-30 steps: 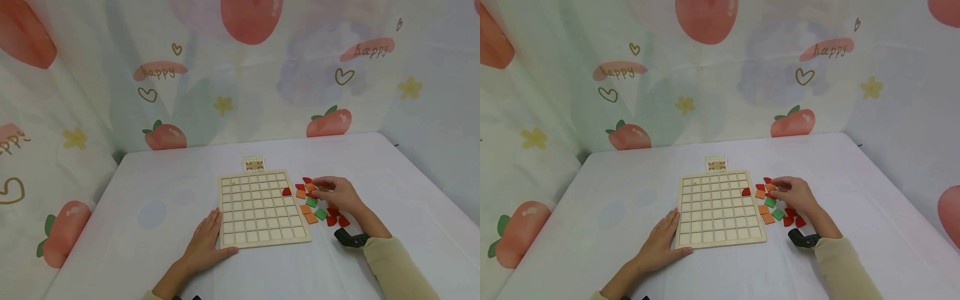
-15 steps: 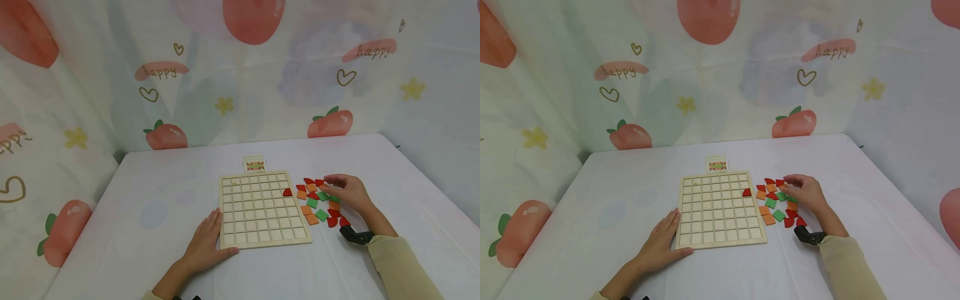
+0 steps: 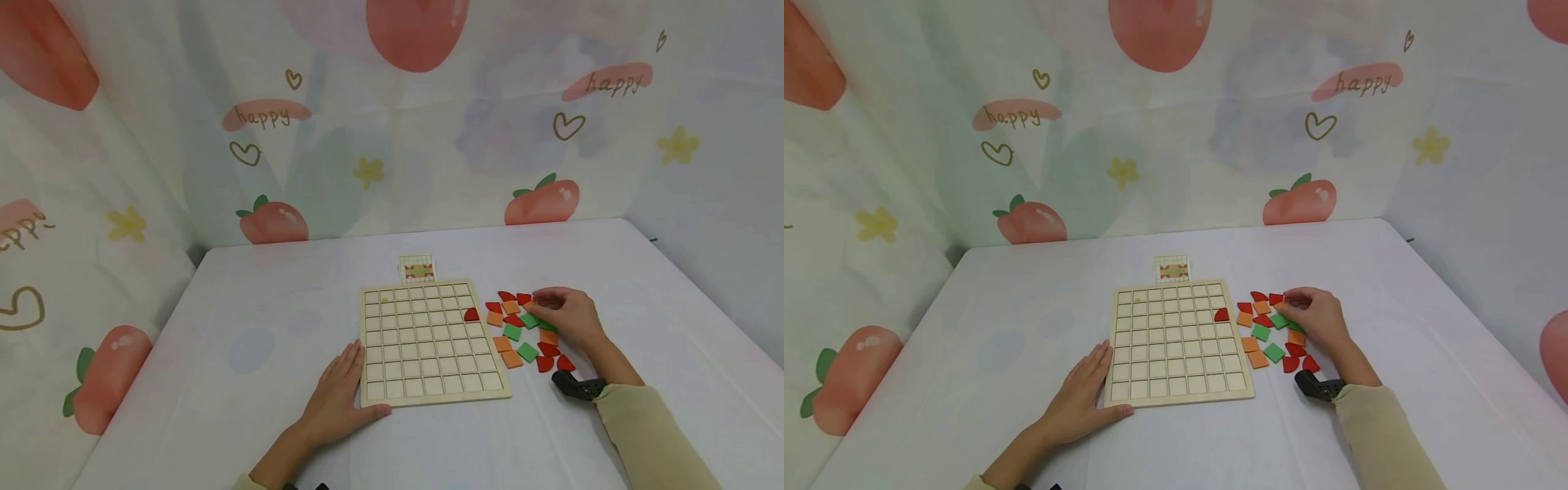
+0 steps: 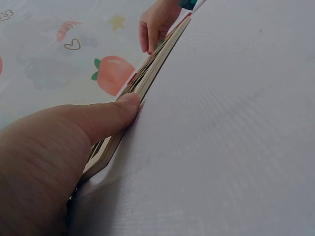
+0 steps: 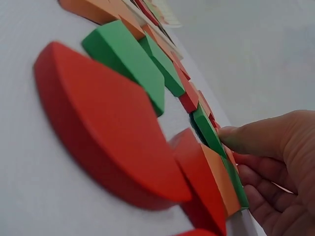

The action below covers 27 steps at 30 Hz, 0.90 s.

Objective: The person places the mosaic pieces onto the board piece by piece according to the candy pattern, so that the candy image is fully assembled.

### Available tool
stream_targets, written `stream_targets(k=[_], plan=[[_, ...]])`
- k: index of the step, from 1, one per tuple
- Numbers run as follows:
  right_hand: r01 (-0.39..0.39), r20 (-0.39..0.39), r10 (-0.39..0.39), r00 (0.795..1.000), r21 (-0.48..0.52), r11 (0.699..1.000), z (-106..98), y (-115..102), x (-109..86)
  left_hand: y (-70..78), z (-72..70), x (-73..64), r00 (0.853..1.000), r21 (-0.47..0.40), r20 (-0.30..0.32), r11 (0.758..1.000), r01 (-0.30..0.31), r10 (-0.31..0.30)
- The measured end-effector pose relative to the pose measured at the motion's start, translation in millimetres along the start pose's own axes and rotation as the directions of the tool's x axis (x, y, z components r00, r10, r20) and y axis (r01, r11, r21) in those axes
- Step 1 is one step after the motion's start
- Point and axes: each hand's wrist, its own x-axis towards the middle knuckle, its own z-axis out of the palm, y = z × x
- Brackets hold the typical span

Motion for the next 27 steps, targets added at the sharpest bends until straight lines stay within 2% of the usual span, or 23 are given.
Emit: stream_targets(k=[9, 17, 27], plan=[[-0.023, 0.005, 0.023, 1.000, -0.027, 0.999, -2, 4, 2.9, -1.0, 0.3, 0.2, 1.000, 0.002, -0.008, 1.000, -0.006, 0.006], [-0.032, 0.025, 0.033, 0.999, -0.011, 0.999, -6, 7, 1.9, -2.7, 1.2, 0.4, 1.000, 0.005, -0.010, 1.000, -0.013, 0.013], [-0.013, 0.054, 0.014, 0.998, -0.015, 1.000, -10, 10, 1.5, -2.6, 1.5, 0.3, 1.000, 0.001, -0.007, 1.000, -0.013, 0.013]])
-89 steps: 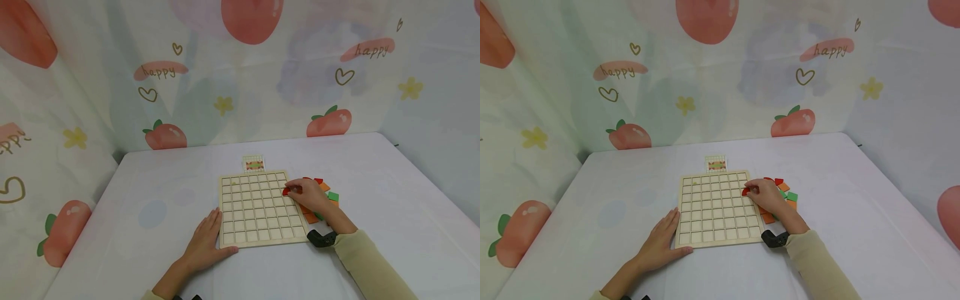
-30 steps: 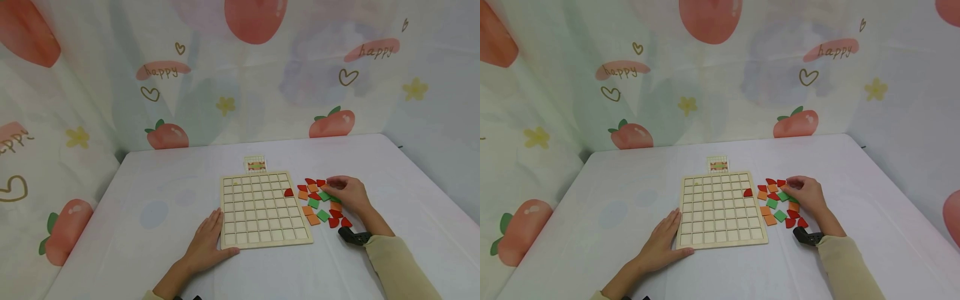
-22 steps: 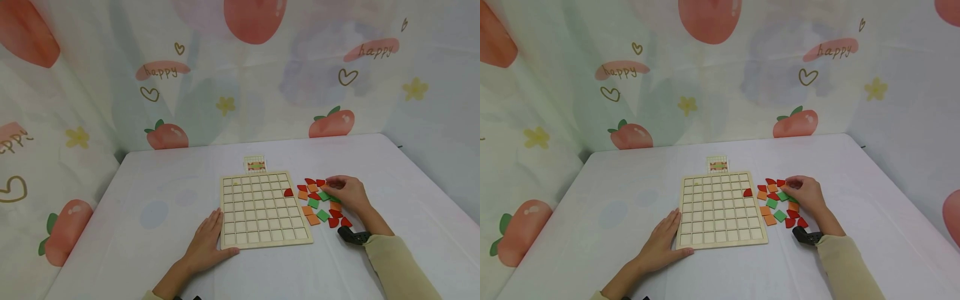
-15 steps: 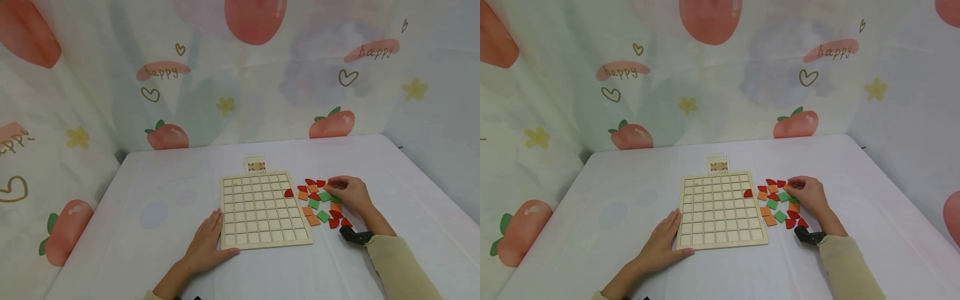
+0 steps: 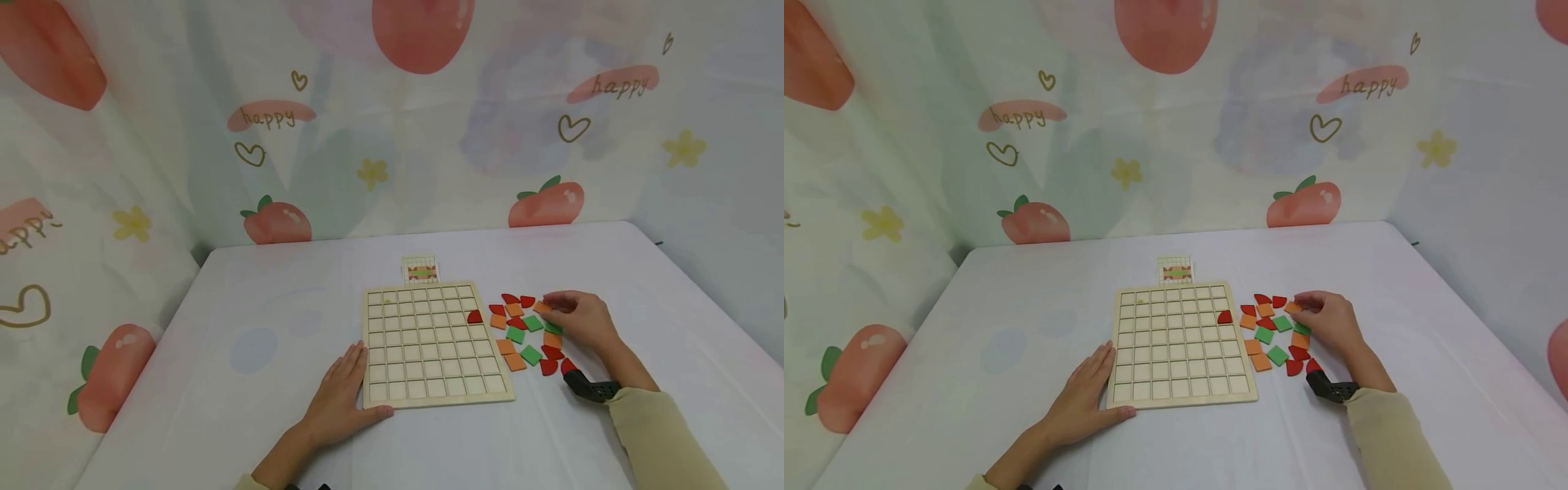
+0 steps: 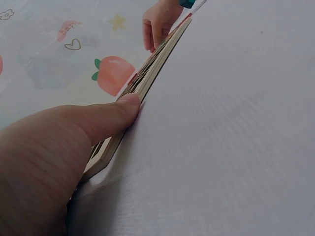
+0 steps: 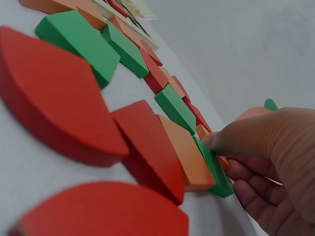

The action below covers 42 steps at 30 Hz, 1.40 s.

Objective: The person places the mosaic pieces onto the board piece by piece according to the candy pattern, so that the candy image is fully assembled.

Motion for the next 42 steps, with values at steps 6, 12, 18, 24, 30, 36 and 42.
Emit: stream_targets(k=[6, 12, 18, 24, 30, 36, 42], plan=[[0.027, 0.005, -0.027, 1.000, -0.001, 1.000, -1, 5, 0.2, 0.4, 0.3, 0.1, 1.000, 0.006, 0.002, 1.000, 0.004, -0.004], [0.056, 0.003, -0.056, 0.998, 0.019, 0.998, -1, 6, -0.1, 0.1, 0.2, 0.1, 1.000, 0.006, 0.002, 1.000, 0.004, -0.004], [0.105, 0.040, -0.107, 0.993, 0.057, 0.993, 2, -1, -0.1, 0.1, 0.2, 0.0, 1.000, 0.005, 0.001, 1.000, 0.006, -0.006], [0.133, 0.061, -0.137, 0.989, 0.068, 0.989, 4, -10, -1.5, 0.2, 0.4, 0.1, 1.000, 0.011, 0.005, 1.000, 0.008, -0.008], [0.184, 0.093, -0.192, 0.977, 0.084, 0.979, 8, -20, -2.6, 1.1, -0.8, -0.1, 1.000, 0.011, 0.004, 1.000, 0.008, -0.008], [0.189, 0.127, -0.199, 0.972, 0.088, 0.978, 12, -27, -2.6, 0.2, 0.2, 0.2, 1.000, 0.012, 0.002, 1.000, 0.006, -0.006], [0.183, 0.156, -0.199, 0.968, 0.113, 0.977, 19, -35, -2.3, -0.2, 0.4, 0.2, 1.000, 0.011, 0.006, 1.000, 0.008, -0.008]])
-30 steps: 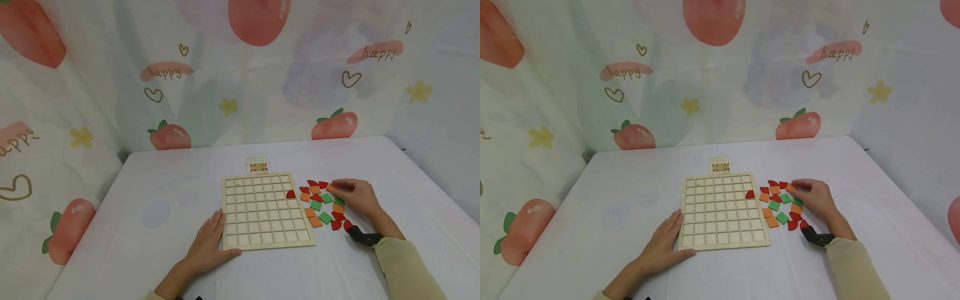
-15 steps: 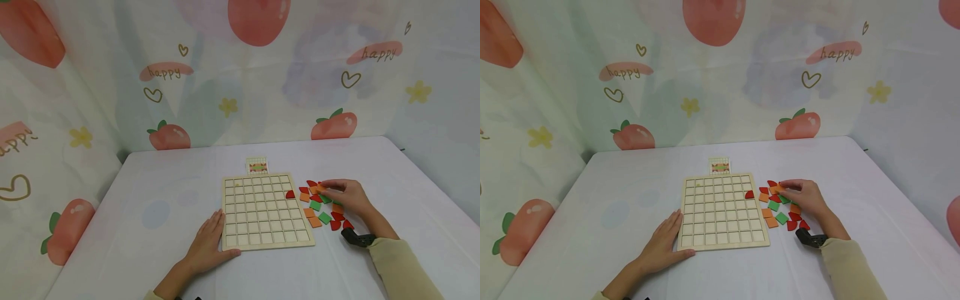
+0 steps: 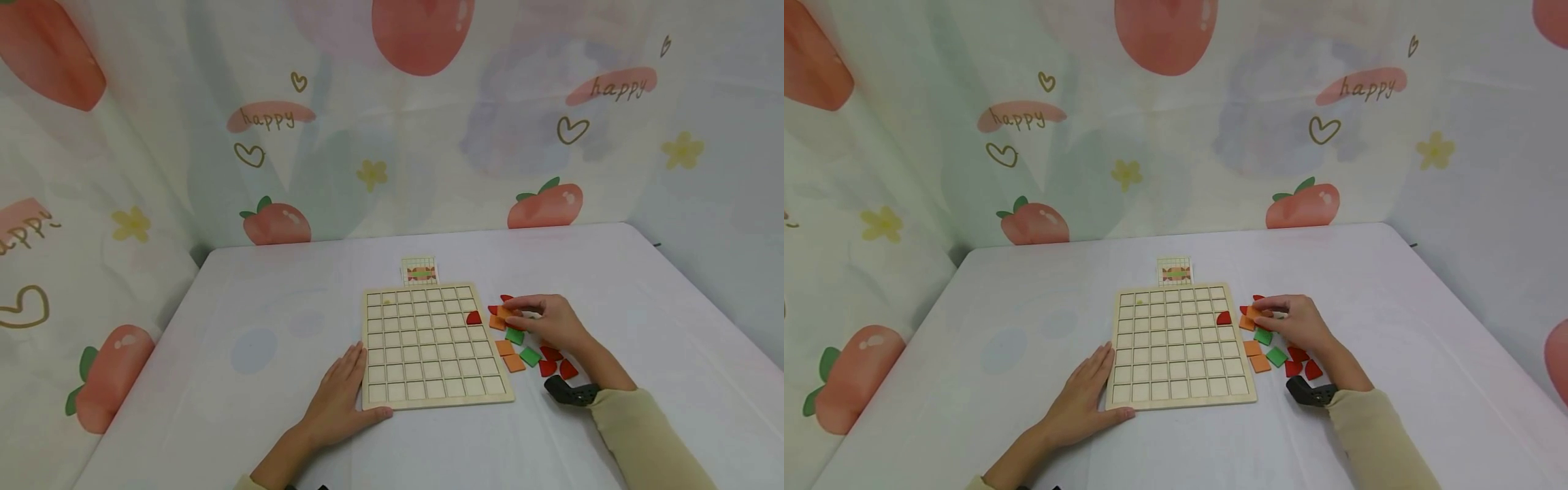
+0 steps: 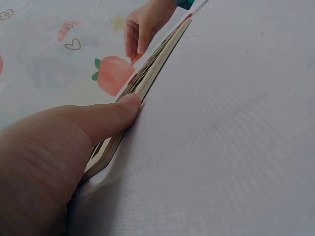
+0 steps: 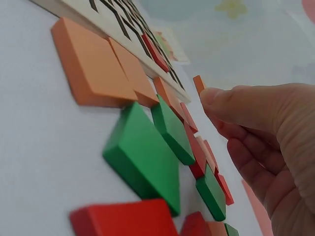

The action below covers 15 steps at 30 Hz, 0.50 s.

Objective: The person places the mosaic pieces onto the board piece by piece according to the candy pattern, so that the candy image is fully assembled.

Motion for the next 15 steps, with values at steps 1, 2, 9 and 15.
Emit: stream_targets(k=[1, 2, 9, 15], plan=[[0.005, 0.001, -0.005, 1.000, 0.001, 1.000, 1, -1, 0.4, -0.1, 0.2, -0.1, 1.000, 0.000, 0.000, 1.000, 0.001, -0.001], [0.011, 0.002, -0.011, 1.000, 0.001, 1.000, 3, -1, 0.8, -0.2, 0.3, -0.1, 1.000, -0.001, 0.000, 1.000, 0.001, -0.001], [0.104, 0.024, -0.106, 0.994, 0.047, 0.993, 11, -6, 2.4, -0.2, 0.6, -0.1, 1.000, 0.002, -0.001, 1.000, 0.001, -0.001], [0.136, 0.039, -0.140, 0.989, 0.077, 0.988, 15, -11, 2.5, 0.5, -0.3, -0.7, 1.000, -0.005, -0.007, 1.000, -0.004, 0.004]])
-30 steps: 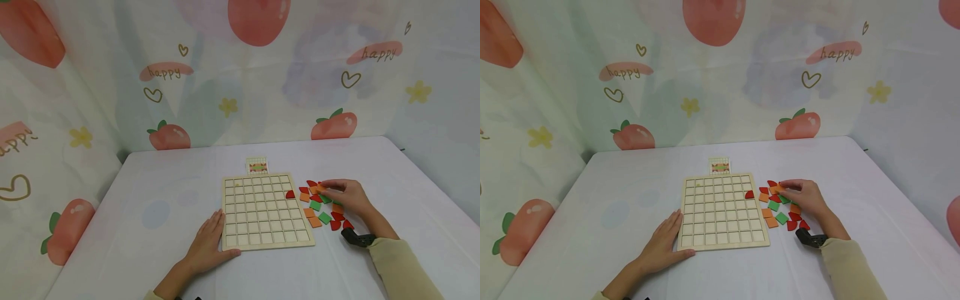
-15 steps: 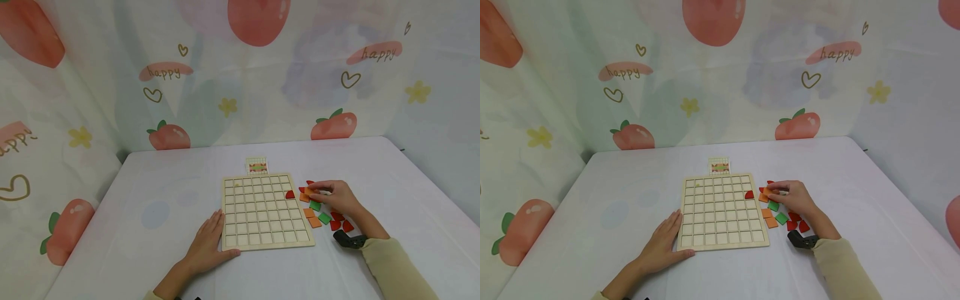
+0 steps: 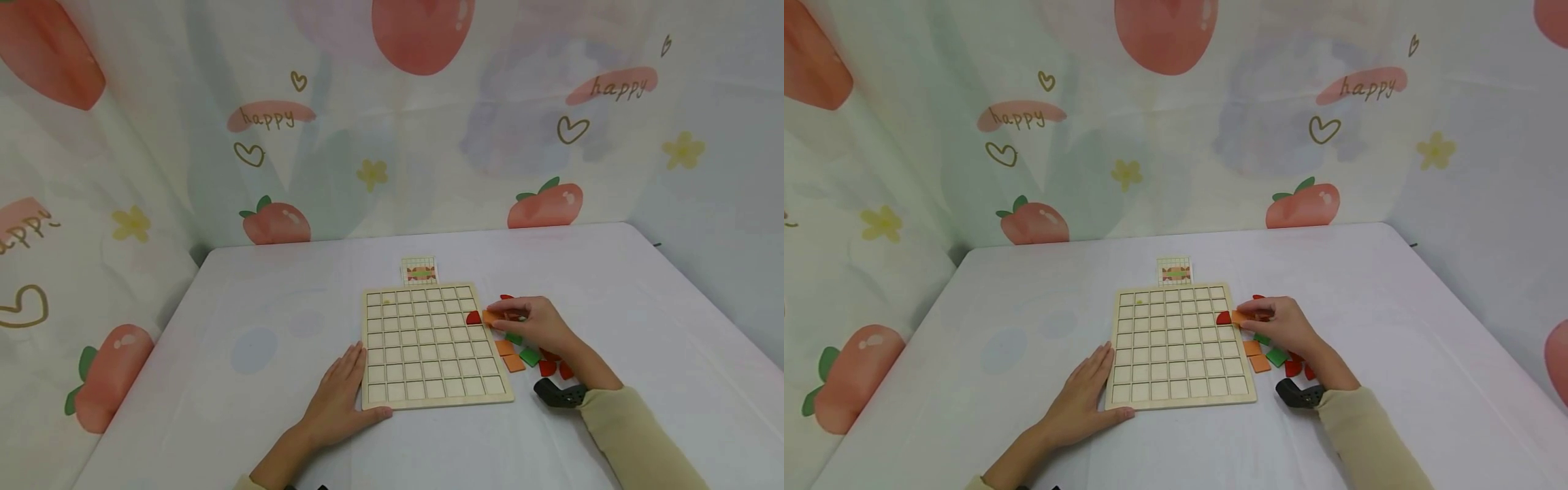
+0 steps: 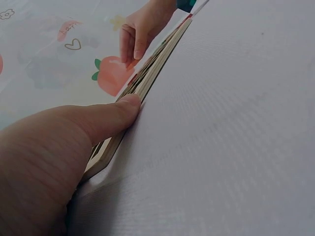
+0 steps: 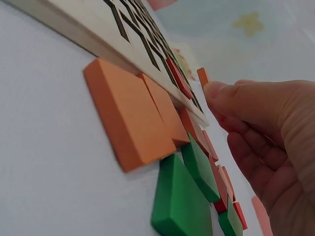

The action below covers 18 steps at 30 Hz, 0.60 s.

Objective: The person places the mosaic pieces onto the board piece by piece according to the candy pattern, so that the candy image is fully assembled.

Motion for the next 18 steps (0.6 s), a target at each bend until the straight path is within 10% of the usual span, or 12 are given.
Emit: stream_targets(k=[18], plan=[[0.023, 0.071, -0.033, 0.997, 0.140, 0.990, 12, -7, 0.7, 0.0, -0.2, 0.1, 1.000, 0.005, 0.002, 1.000, -0.001, 0.001]])
